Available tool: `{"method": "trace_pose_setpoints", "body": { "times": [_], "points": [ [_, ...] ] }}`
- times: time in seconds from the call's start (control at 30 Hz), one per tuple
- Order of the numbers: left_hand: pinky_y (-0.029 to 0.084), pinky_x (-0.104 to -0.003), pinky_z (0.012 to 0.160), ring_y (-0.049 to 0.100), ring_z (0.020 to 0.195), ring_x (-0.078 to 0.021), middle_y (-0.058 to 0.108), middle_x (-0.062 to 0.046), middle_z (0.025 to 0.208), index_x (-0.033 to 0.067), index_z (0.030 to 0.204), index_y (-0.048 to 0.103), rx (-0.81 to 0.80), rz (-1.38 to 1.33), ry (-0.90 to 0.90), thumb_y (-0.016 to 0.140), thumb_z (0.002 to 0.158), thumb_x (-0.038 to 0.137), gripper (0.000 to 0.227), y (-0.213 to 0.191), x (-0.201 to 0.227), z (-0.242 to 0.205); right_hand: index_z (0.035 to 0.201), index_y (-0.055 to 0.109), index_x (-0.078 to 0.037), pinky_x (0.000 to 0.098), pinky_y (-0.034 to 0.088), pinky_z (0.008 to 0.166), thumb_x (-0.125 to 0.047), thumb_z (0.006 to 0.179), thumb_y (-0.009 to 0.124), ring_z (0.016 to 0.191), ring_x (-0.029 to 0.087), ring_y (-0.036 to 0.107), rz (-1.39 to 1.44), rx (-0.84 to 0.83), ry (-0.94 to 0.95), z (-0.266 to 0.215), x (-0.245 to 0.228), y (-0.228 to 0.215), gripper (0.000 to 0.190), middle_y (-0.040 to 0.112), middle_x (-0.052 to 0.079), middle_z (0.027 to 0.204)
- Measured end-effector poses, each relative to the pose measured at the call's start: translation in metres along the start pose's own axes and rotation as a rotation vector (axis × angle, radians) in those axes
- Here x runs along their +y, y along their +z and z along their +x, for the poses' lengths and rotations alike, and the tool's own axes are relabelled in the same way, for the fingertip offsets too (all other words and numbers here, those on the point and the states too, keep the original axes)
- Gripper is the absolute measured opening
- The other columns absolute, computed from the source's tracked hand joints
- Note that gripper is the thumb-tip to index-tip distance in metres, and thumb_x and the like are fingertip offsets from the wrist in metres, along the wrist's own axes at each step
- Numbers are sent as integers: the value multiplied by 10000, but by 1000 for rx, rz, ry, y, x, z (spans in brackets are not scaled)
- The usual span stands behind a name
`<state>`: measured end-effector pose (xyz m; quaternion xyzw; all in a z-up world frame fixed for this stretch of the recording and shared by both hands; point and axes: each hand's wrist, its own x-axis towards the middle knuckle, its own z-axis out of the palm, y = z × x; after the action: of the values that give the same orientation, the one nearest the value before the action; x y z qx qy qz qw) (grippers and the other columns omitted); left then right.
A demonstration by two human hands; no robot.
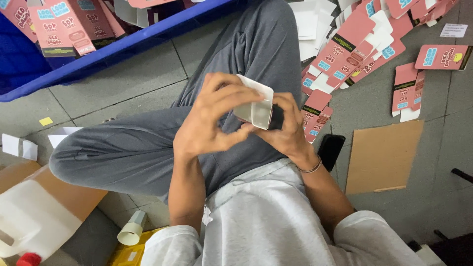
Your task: Folding small pink cardboard boxes from flat templates into their final shape and placing them in a storage bin.
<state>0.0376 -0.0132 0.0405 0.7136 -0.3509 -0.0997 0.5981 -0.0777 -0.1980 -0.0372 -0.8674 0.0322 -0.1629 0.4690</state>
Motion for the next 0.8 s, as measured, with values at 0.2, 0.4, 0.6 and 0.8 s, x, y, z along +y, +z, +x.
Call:
{"method": "trace_pose_setpoints", "body": {
  "times": [0.2, 0.4, 0.6, 0.8],
  "points": [
    [272, -523, 997, 507, 1080, -248, 694, 9, 1125, 140, 1307, 702, -140, 351, -22, 849, 769, 196, 560, -3, 31, -11, 1294, 476, -46, 404, 598, 884, -180, 711, 1015, 1009, 296, 677, 74, -120, -161, 6, -1, -3, 805, 609, 158, 1199],
    [217, -566, 984, 527, 1083, -248, 724, 66, 1130, 189, 1249, 735, -32, 555, -19, 836, 890, 172, 373, 0, 55, -19, 1271, 469, -60, 420, 603, 929, 0, 808, 845, 1054, 326, 689, 253, -121, -176, 15, -13, -1, 600, 574, 169, 1199],
    [368, -470, 1032, 492, 1123, -318, 701, -35, 1170, 117, 1204, 758, 41, 581, 39, 859, 826, 205, 400, 9, 50, -36, 1270, 454, -106, 395, 645, 966, 9, 827, 851, 1061, 290, 680, 370, -79, -250, 19, -16, 2, 605, 537, 109, 1180],
    [232, -519, 941, 348, 1041, -281, 569, -9, 1250, 254, 1235, 793, 28, 786, -6, 813, 922, 502, 400, 15, 55, -44, 1243, 467, -137, 426, 656, 962, -24, 833, 856, 1063, 321, 687, 354, -80, -238, 20, -19, 0, 577, 547, 98, 1147]
  ]
}}
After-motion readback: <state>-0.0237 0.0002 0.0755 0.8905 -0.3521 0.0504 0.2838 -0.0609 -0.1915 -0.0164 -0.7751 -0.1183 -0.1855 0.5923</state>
